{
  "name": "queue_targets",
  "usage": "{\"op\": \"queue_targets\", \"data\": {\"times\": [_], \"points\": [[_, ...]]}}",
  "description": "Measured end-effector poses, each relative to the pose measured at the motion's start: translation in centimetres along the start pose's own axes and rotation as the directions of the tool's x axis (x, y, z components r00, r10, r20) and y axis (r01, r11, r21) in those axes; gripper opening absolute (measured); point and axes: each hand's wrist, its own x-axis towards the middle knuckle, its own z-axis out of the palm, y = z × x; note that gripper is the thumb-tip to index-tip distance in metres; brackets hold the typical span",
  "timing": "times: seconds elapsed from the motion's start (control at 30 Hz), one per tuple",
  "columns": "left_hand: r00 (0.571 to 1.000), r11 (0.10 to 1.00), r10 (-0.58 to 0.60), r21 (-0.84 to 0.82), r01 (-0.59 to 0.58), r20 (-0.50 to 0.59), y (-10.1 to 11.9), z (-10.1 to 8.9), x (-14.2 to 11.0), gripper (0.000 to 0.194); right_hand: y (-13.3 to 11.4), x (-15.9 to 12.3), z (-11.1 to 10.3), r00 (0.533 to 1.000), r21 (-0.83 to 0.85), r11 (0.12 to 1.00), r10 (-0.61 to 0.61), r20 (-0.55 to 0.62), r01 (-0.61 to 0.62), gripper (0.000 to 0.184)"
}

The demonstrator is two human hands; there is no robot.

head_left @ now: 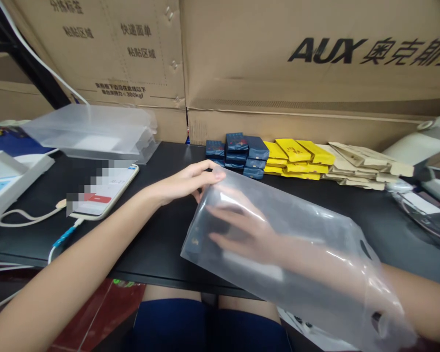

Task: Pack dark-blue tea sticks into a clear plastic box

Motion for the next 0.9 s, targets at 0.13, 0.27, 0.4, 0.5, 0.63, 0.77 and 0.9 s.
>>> {"op": "queue_targets", "data": {"times": [0.13,0.27,0.4,0.5,0.63,0.77,0.9], "points": [[0.989,0.990,0.136,0.051,-0.133,-0.060,-0.4,0.5,0.4,0.038,-0.2,-0.5,0.0,0.997,-0.063,0.996,0.059,0.052,-0.055,0.067],[0.971,0.977,0.204,0.092,-0.194,-0.126,-0.9,0.9,0.7,0.036,-0.1,-0.7,0.0,0.999,-0.095,0.995,0.033,0.032,-0.030,0.073],[0.964,0.975,0.217,0.091,-0.205,-0.153,-1.1,1.1,0.8,0.035,-0.2,-0.5,-0.1,0.998,-0.083,0.996,0.047,0.029,-0.045,0.075],[0.965,0.976,0.208,0.093,-0.195,-0.158,-1.2,1.2,0.8,0.035,-0.6,0.0,-0.2,0.998,-0.062,0.996,0.069,-0.009,-0.069,0.062],[0.963,0.971,0.223,0.127,-0.205,-0.154,-1.3,1.2,0.8,0.036,-0.8,0.6,-0.4,0.998,-0.052,0.997,0.052,-0.032,-0.053,0.030],[0.956,0.961,0.254,0.154,-0.231,-0.149,-1.4,1.1,0.8,0.037,-0.5,0.1,-0.2,1.000,-0.063,0.998,-0.012,-0.009,0.011,0.030],[0.953,0.959,0.265,0.146,-0.244,-0.148,-1.3,1.1,0.6,0.036,-0.1,-0.6,0.0,0.990,-0.054,0.995,-0.075,0.119,0.082,0.035]]}}
